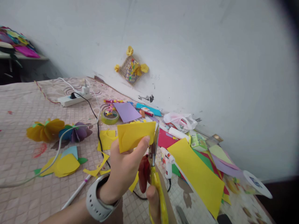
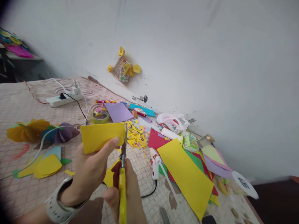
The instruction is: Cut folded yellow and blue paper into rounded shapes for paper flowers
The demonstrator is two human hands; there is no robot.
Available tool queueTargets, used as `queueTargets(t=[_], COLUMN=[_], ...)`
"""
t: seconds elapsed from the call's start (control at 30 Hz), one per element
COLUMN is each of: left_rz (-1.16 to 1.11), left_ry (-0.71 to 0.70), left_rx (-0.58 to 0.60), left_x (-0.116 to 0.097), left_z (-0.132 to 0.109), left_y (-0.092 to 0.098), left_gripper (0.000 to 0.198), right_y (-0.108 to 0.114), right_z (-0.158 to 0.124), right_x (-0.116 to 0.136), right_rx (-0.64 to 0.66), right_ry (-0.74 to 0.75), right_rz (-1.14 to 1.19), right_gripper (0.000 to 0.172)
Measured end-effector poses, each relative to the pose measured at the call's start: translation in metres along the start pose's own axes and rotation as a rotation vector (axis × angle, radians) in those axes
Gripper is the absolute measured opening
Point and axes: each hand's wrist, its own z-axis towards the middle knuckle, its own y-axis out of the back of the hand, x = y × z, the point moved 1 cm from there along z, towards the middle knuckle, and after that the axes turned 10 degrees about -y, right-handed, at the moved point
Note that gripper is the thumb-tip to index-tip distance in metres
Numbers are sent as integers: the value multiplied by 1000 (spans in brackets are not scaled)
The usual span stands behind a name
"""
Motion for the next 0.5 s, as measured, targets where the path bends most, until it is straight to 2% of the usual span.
queueTargets(t=[0.33,0.4,0.5], left_rz=[-130,-152,-185], left_ry=[16,36,63], left_rx=[42,41,29], left_x=[0,1,3], left_z=[0,0,2], left_y=[0,1,1], left_gripper=[9,10,10], right_y=[-1,-4,-10], right_z=[-4,-6,-6], right_x=[-9,-12,-17], right_rx=[-9,-12,-32], right_ry=[11,21,30], right_rz=[119,149,188], right_gripper=[30,41,70])
